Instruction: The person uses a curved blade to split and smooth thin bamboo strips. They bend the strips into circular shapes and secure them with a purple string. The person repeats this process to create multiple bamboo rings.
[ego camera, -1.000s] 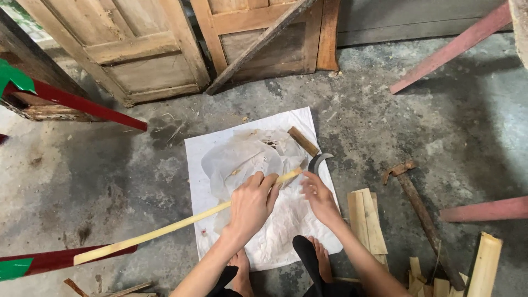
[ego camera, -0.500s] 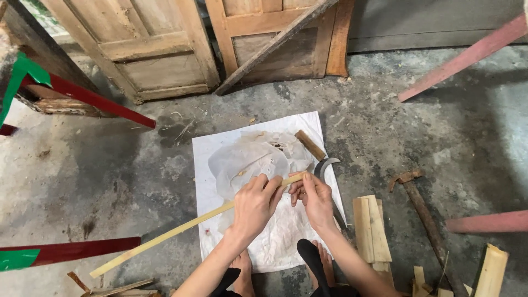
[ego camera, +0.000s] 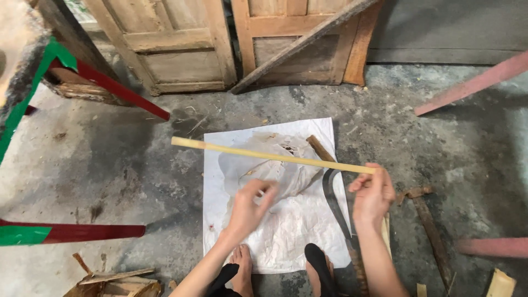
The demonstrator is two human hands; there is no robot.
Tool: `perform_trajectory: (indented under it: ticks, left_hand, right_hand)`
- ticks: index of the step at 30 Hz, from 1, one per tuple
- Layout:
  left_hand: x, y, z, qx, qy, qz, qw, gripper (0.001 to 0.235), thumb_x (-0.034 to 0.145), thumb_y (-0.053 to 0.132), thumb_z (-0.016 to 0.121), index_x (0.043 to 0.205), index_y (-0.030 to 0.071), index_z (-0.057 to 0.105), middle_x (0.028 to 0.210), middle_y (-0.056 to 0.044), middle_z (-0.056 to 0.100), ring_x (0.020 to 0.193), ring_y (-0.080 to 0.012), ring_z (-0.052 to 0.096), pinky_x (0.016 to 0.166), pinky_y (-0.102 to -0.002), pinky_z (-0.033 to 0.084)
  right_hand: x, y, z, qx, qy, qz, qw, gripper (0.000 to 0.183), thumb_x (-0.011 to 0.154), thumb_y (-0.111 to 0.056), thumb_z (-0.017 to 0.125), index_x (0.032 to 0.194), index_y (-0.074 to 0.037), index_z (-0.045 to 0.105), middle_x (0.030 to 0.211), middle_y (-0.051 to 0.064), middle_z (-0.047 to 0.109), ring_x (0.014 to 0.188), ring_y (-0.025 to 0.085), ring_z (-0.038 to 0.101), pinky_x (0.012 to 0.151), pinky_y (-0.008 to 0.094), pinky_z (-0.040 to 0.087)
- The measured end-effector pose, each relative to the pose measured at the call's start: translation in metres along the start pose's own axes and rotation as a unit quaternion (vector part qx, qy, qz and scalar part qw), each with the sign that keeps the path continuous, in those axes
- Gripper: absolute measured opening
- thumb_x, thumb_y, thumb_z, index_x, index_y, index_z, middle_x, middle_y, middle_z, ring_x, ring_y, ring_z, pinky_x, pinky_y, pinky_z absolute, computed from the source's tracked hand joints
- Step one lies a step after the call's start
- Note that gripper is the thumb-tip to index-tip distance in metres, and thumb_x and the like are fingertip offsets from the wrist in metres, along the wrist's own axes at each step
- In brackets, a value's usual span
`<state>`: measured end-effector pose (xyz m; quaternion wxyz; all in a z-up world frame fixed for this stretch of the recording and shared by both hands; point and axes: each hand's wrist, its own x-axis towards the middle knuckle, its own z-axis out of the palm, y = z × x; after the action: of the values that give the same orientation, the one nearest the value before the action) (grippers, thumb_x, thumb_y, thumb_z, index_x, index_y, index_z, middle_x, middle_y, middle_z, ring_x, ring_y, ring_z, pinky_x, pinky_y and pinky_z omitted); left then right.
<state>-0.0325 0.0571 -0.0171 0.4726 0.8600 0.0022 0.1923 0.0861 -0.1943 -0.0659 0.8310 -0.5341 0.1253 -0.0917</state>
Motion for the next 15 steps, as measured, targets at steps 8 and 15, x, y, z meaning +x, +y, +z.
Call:
perform_trajectory:
  ticks: [8, 15]
  left_hand:
    - [0.028, -0.008, -0.066, -0.349, 0.153, -0.234, 0.894, 0.065, 0.106, 0.017, 0.05, 0.159, -0.002, 0.018, 0.141, -0.03, 0.05, 0.12, -0.0341, 0.06, 0.091, -0.04, 0.057]
    - [0.021, -0.035, -0.044, -0.293, 0.249, -0.162, 0.909, 0.023, 0.11, 0.011, 0.032, 0.126, 0.0, 0.046, 0.111, -0.024, 0.07, 0.098, -0.0296, 0.073, 0.075, -0.036, 0.064]
  right_hand:
    - [0.026, 0.029, -0.039, -0.045, 0.011, 0.017, 0.999, 0.021, 0.115, -0.018, 0.046, 0.111, -0.006, 0.064, 0.064, 0.005, 0.048, 0.047, 0.012, 0.048, 0.042, 0.025, 0.042]
    - [0.007, 0.005, 0.001, -0.066, -0.05, 0.005, 0.997, 0.009, 0.119, -0.019, 0.042, 0.122, -0.017, 0.05, 0.103, 0.004, 0.06, 0.061, 0.013, 0.06, 0.054, 0.025, 0.053]
